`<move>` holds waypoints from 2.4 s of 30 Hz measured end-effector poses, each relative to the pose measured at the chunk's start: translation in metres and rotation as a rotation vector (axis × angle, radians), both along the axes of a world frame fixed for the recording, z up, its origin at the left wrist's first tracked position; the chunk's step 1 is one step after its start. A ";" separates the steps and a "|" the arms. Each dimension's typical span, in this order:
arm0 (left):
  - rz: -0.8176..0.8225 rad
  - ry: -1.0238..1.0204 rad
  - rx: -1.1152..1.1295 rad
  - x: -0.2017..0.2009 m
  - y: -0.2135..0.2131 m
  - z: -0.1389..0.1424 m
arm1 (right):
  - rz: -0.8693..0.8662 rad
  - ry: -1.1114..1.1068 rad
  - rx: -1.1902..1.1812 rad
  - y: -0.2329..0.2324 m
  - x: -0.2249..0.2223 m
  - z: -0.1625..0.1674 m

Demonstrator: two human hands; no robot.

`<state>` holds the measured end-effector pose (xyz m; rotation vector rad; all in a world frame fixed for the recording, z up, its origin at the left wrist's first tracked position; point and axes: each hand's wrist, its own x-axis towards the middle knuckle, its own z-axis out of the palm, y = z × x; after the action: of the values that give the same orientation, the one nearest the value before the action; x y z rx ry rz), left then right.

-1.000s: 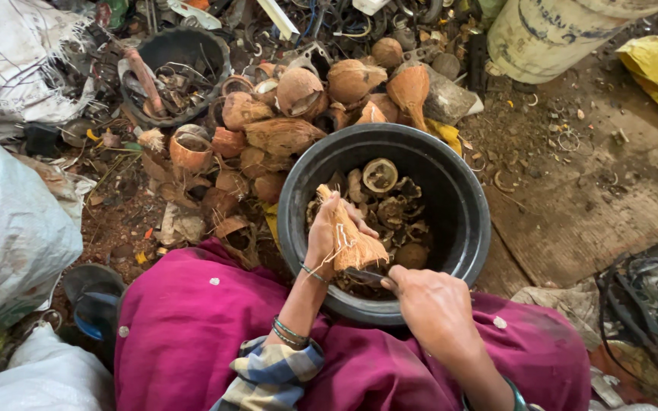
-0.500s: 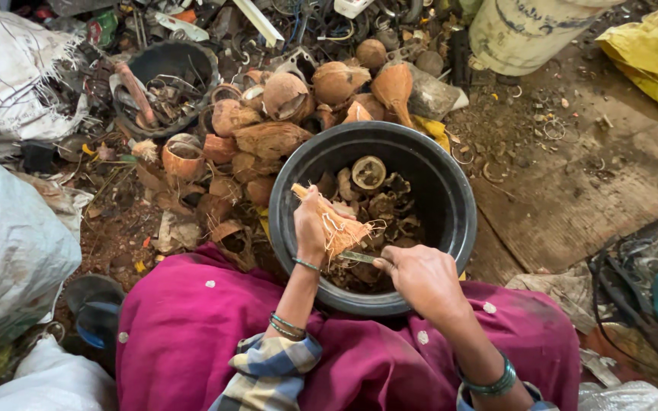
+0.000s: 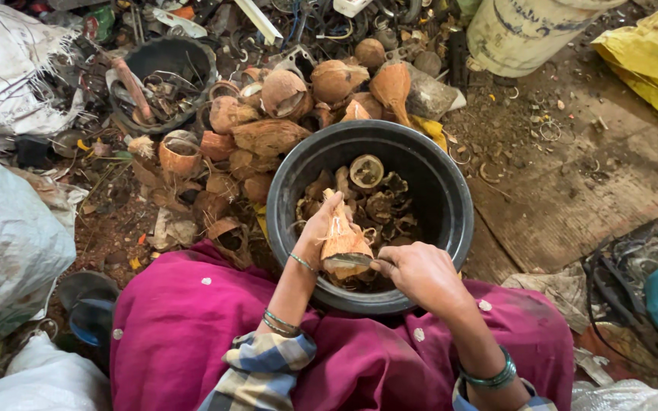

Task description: The person sits on the ground with a large basin on their lap, holding a hollowed coconut shell in one hand and using a small knife-like scoop to scrape the remaining coconut flesh and husk out of the shell, letting the scrapings fall into the basin among other shells and debris.

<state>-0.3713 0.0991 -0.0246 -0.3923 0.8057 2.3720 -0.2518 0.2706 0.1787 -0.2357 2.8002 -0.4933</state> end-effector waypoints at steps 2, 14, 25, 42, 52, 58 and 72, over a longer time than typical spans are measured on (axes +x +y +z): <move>0.017 -0.065 -0.080 0.001 0.003 -0.002 | -0.006 0.014 0.011 -0.001 0.001 -0.002; 0.276 0.264 -0.353 0.000 -0.006 0.003 | -0.050 0.086 0.074 -0.011 0.001 -0.010; 0.645 0.452 -0.633 0.018 -0.013 0.047 | -0.121 0.063 0.028 -0.013 -0.005 -0.019; 0.496 0.048 0.181 -0.003 -0.041 0.001 | -0.011 0.285 0.032 -0.019 0.002 -0.004; 0.239 0.092 0.339 -0.001 -0.045 0.022 | 0.101 0.355 -0.066 -0.032 0.011 0.006; 0.240 0.059 0.279 0.005 -0.046 0.034 | 0.110 0.374 -0.090 -0.040 0.010 0.001; 0.287 -0.001 0.273 0.001 -0.042 0.028 | 0.114 0.319 -0.026 -0.041 0.004 -0.006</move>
<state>-0.3708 0.0572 0.0030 -0.4168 0.4375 2.7018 -0.2482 0.2295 0.1725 -0.5183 3.0650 -0.5044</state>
